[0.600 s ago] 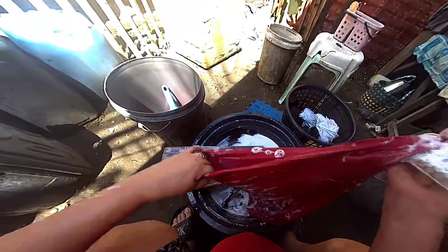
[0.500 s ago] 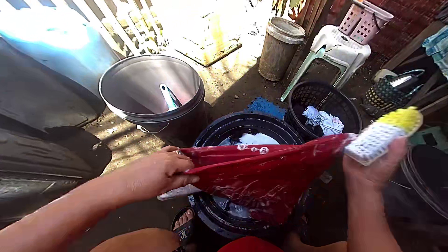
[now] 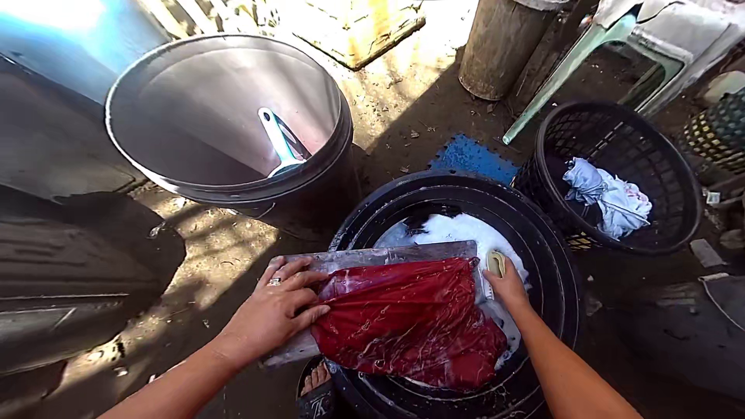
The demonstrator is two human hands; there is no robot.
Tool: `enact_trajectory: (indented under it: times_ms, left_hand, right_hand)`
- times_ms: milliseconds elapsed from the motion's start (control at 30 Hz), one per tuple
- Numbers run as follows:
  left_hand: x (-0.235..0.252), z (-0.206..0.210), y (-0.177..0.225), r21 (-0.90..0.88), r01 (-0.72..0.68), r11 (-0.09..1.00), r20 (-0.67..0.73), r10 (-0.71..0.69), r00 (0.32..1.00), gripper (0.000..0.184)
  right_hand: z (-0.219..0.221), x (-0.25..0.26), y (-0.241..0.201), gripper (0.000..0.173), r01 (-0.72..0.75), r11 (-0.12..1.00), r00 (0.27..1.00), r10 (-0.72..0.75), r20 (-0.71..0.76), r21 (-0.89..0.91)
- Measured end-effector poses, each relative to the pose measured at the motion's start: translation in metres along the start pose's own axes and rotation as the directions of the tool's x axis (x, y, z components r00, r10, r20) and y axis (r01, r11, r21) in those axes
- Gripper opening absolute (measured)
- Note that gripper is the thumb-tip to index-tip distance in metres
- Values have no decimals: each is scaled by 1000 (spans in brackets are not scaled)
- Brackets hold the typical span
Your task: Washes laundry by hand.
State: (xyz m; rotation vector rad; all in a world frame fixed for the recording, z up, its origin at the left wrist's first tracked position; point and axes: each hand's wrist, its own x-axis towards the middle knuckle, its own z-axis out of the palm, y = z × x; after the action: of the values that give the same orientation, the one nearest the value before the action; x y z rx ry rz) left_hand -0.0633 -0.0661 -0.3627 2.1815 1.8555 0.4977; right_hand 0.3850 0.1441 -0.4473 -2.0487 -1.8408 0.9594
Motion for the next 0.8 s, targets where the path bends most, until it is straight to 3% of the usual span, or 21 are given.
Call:
enact_trajectory:
  times_ms: [67,133,233,300,367,467,533,633,700,767,800]
  left_hand:
    - [-1,4,1,37,37,999,-48,-35,998,50]
    - [-1,4,4,64,63,996,-56,-59,997,50]
    - [2,-1,11,70,91,993,-44,-88,995,43]
    - [1,-4,14,41,142,989,-38,-140,989,37]
    - [-1,-3,16,23,174,985,-50,-172,984,42]
    - [1,-2,17,42,195,980,-32,-193,981,38]
    - [3,-2,17,74,198,977,2,-199,980,35]
    - [5,-3,17,87,200,976,19,-202,979,33]
    - [5,-4,18,85,210,974,15,-212,977,32]
    - [2,-6,20,66,216,974,22,-218,976,32]
    - [3,-7,21,64,219,974,30,-221,975,33]
  right_hand:
    - [6,-38,-50,77,241,969,970,-242,18,55]
    - [20,-88,-117,79,452,889,884,-457,101,66]
    - [57,-151,-209,79,618,773,714,-628,310,143]
    - [77,-162,-223,74,660,738,650,-655,387,141]
    - [70,-140,-193,71,605,796,731,-568,378,27]
    - [37,-69,-105,77,274,954,946,-244,212,-121]
    - [29,-40,-85,85,147,975,984,-128,122,-164]
    - [49,-79,-159,82,298,948,936,-268,229,-108]
    - [71,-131,-219,81,493,870,810,-452,374,-16]
    - [82,-151,-232,78,579,814,718,-538,442,50]
    - [79,-140,-221,76,572,820,734,-526,430,27]
